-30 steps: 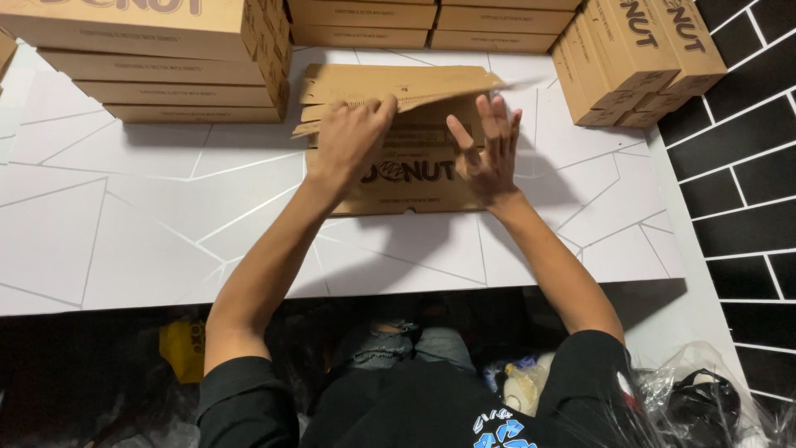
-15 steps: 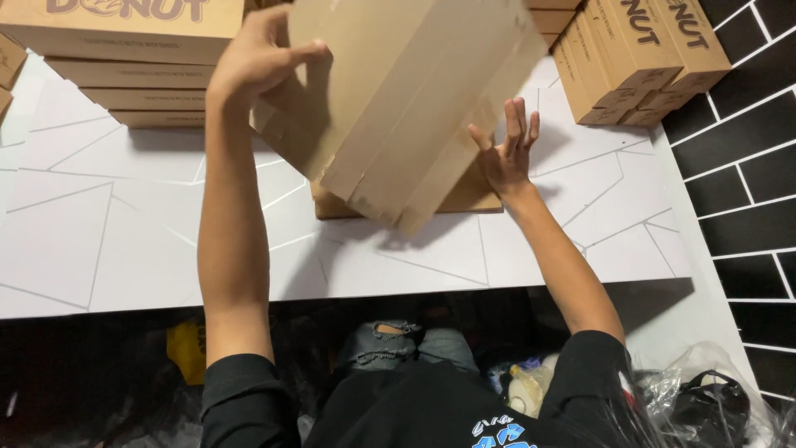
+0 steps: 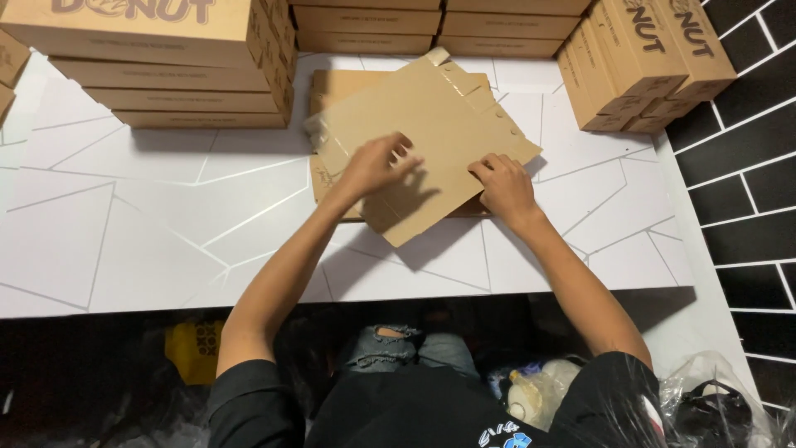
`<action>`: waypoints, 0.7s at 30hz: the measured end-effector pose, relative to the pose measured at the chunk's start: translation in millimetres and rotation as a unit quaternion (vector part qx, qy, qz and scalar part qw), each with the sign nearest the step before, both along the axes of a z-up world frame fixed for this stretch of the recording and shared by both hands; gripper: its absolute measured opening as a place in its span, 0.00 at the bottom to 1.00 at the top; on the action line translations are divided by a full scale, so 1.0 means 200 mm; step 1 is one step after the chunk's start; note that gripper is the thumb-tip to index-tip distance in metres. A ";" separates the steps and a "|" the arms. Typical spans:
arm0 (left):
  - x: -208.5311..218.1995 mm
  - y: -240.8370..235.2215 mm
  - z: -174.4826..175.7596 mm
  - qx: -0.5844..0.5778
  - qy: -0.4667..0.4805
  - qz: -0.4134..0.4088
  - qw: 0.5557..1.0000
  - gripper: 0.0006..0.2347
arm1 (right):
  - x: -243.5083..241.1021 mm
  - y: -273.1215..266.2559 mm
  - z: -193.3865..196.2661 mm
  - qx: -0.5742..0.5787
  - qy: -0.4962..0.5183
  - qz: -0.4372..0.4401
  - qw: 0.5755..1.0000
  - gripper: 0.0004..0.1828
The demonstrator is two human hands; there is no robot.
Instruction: The person assembles a flat cardboard donut box by folding and tucking the side flaps into place. They then place the assembled box on a stack of similar boxes and repeat the process with another flat box, folding and tucking the flaps to form the box shape.
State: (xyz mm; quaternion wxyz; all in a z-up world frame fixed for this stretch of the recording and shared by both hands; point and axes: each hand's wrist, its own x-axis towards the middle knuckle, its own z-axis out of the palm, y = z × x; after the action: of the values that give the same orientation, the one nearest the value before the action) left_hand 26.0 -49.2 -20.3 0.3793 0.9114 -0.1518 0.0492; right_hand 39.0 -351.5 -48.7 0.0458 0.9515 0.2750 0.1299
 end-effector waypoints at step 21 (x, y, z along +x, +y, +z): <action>-0.11 0.15 -0.24 0.251 -0.066 0.018 0.966 0.17 | 0.04 0.30 0.02 0.151 0.051 0.046 0.986 0.30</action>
State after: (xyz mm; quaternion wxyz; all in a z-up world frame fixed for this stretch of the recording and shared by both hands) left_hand 4.5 -19.5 -67.7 0.1264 0.9748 -0.1672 0.0764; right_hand 46.3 -292.0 -43.8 -0.1184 0.9394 0.2974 0.1228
